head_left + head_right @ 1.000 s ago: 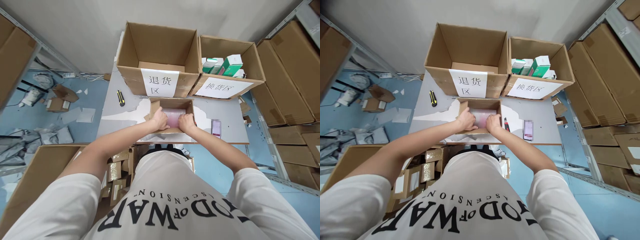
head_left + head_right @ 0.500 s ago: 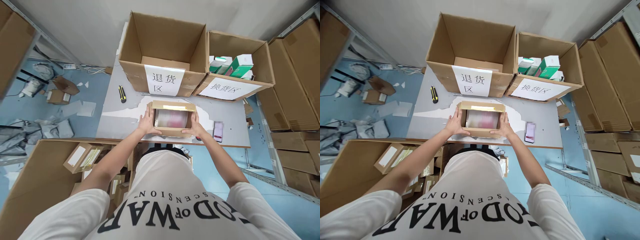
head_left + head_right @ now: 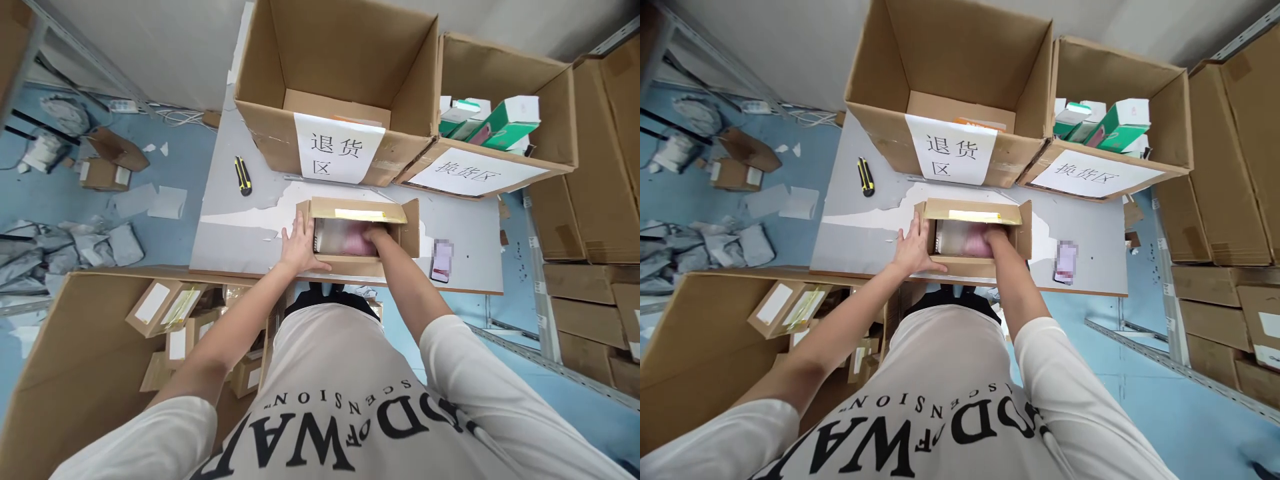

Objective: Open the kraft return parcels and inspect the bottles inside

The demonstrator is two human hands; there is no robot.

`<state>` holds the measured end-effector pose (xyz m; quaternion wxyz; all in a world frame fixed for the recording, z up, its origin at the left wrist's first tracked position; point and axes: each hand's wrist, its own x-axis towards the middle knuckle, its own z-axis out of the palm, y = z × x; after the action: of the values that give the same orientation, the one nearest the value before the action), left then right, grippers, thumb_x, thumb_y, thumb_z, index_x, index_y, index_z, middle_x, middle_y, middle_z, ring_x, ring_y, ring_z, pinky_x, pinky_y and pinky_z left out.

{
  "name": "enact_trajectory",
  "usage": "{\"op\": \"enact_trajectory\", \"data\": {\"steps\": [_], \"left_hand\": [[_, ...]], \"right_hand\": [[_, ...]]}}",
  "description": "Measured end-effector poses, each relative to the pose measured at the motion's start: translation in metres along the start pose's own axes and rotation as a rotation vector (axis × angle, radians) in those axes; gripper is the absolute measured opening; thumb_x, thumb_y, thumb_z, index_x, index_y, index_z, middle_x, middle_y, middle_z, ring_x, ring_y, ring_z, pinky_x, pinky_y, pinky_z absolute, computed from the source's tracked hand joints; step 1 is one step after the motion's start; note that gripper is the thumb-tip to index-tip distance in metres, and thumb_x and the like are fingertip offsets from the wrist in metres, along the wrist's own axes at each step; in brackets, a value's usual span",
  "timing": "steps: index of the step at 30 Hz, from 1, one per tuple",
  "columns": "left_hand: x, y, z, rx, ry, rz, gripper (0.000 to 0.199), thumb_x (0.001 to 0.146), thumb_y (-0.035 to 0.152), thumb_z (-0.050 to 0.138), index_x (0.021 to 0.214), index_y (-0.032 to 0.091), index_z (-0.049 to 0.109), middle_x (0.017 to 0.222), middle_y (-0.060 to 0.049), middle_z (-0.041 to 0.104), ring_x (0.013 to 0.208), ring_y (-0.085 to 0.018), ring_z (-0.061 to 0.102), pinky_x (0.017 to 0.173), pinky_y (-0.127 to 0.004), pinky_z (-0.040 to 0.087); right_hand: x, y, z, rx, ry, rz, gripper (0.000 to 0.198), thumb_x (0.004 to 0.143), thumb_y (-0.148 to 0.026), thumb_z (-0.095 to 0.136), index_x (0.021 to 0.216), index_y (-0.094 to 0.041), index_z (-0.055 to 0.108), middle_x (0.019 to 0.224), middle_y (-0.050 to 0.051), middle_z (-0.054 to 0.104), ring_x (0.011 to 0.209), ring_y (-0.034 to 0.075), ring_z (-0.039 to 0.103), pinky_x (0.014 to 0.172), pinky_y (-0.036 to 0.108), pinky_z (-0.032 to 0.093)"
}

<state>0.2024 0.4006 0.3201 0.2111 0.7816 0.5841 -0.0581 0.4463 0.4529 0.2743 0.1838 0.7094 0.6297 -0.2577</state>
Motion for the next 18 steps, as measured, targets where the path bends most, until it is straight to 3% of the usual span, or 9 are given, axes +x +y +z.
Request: {"op": "enact_trajectory", "data": {"steps": [4, 8, 12, 18], "left_hand": [[-0.001, 0.002, -0.002, -0.031, -0.037, -0.024, 0.145, 0.05, 0.078, 0.071, 0.153, 0.014, -0.006, 0.16, -0.024, -0.003, 0.147, -0.043, 0.008, 0.114, -0.061, 0.017], [0.0, 0.003, -0.005, -0.067, -0.057, -0.049, 0.146, 0.049, 0.078, 0.072, 0.153, 0.014, -0.008, 0.16, -0.023, -0.003, 0.148, -0.042, 0.006, 0.115, -0.061, 0.015], [0.002, 0.004, -0.007, -0.081, -0.062, -0.07, 0.144, 0.049, 0.077, 0.073, 0.154, 0.012, -0.002, 0.16, -0.024, -0.003, 0.147, -0.043, 0.004, 0.115, -0.061, 0.012], [0.001, 0.006, -0.006, -0.083, -0.055, -0.074, 0.141, 0.049, 0.076, 0.074, 0.154, 0.012, 0.005, 0.16, -0.026, -0.003, 0.147, -0.044, 0.008, 0.114, -0.063, 0.009]], "right_hand": [[0.022, -0.008, 0.016, 0.008, -0.074, 0.165, 0.066, 0.086, -0.038, 0.054, 0.137, 0.003, 0.048, 0.136, 0.03, 0.051, 0.127, 0.037, 0.051, 0.104, 0.045, 0.043], [0.036, -0.008, 0.024, 0.034, -0.107, 0.19, 0.068, 0.084, -0.044, 0.059, 0.14, -0.009, 0.048, 0.141, 0.022, 0.05, 0.133, 0.035, 0.045, 0.109, 0.046, 0.038], [0.042, -0.001, 0.03, 0.169, -0.045, 0.207, 0.056, 0.084, -0.039, 0.058, 0.135, -0.017, 0.054, 0.142, 0.013, 0.052, 0.134, 0.031, 0.044, 0.112, 0.043, 0.034], [0.036, 0.007, 0.041, 0.281, 0.053, 0.271, 0.05, 0.088, -0.032, 0.051, 0.133, -0.009, 0.054, 0.141, 0.018, 0.051, 0.131, 0.032, 0.047, 0.112, 0.043, 0.034]]}}
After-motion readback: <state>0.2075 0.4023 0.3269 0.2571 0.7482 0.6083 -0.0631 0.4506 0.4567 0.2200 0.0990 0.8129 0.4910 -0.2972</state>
